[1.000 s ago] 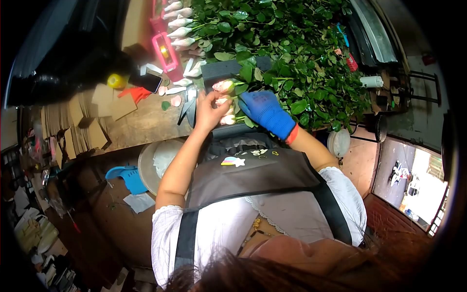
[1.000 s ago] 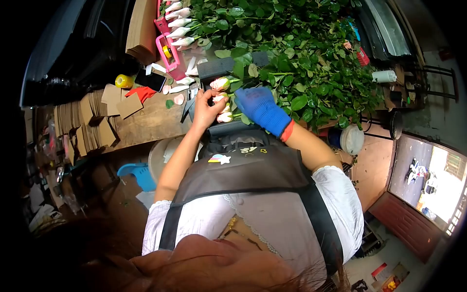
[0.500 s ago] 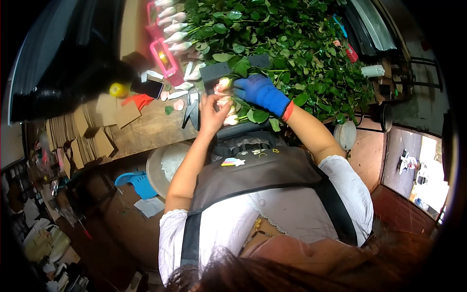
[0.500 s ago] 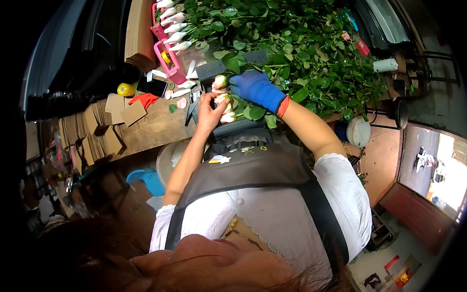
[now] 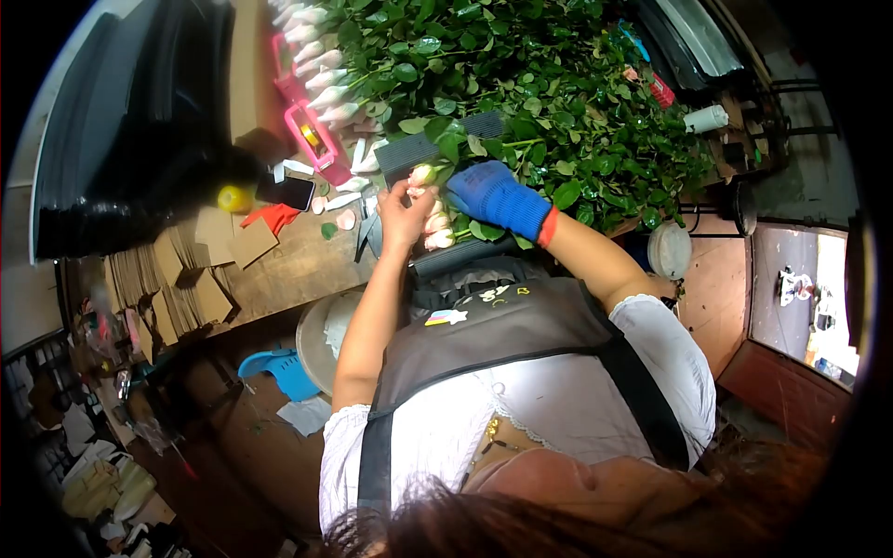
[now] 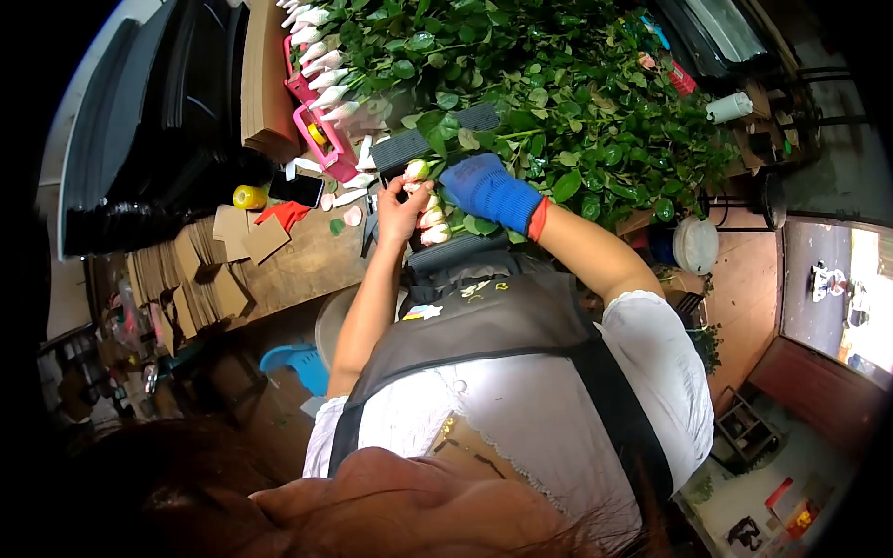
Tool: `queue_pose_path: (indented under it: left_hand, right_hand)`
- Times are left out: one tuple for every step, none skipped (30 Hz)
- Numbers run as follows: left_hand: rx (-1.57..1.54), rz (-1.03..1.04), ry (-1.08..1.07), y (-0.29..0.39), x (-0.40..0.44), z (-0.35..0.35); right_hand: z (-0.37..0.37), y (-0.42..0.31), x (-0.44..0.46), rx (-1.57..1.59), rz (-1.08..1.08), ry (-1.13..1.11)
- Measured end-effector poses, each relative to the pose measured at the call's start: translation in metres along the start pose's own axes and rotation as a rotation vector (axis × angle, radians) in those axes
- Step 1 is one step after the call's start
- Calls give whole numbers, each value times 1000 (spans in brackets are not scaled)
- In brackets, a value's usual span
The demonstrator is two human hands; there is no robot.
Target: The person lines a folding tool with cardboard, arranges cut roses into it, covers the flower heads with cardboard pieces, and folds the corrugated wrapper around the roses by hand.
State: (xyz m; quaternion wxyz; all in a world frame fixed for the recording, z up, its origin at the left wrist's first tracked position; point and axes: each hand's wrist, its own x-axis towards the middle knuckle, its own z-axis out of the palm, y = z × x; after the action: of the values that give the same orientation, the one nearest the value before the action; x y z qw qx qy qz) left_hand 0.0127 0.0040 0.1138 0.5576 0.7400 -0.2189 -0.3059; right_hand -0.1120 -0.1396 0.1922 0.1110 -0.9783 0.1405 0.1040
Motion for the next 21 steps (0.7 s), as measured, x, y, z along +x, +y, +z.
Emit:
queue_pose_path:
  left_hand:
    - [38,36,9,-1,3,0]
    - [75,68,20,-4,4,0]
    - [111,97,30,-7,3,1]
    - [110,78,25,10,-4,-1]
    - [114,97,31,11,-5,0]
    - [120,116,33,12,-5,0]
    - [128,135,32,12,-7,0]
    - [196,126,32,13,-7,-1]
    - [192,129,35,13,-6,0]
    - [188,128,41,14,-8,0]
    - [189,125,45,13,-9,-2]
    - [252,159,54,-9,-2,-1]
    - [258,168,61,-8,-5,-3]
    - [257,178,69,-6,-7,-3]
    - [252,190,79,-4,-8,-1]
    - [154,179,90,0,-10,2]
    - [138,180,79,4,-12,3]
    - [124,179,69,8,-15,2]
    - [111,179,60,15,-17,0]
    - [199,218,76,1,-12,1]
    - [238,200,69,-3,-12,0]
  right_hand:
    - [-15,-4,-8,25,-13,-9]
    - [-33,-9,-16,106,28,-54]
    - [-32,-9,-18,176,38,94]
    - [-31,-9,-20,241,47,240]
    - [-29,-9,-22,306,58,388]
    - [-21,-7,-15,252,104,394]
    - [-9,-3,-8,265,99,392]
    - [0,2,1,274,92,393]
    - [7,8,8,278,80,392]
    - [6,8,10,300,100,371]
    - [11,8,13,289,82,385]
    - [18,10,17,280,69,398]
    - [19,8,19,267,58,411]
    - [20,7,20,256,53,403]
    - [21,7,22,240,47,393]
    - [21,5,24,225,41,382]
    - [22,4,26,171,61,345]
    - [25,1,29,119,80,307]
    - [28,0,31,68,96,269]
    - [33,0,32,85,74,291]
    - [39,0,34,100,48,314]
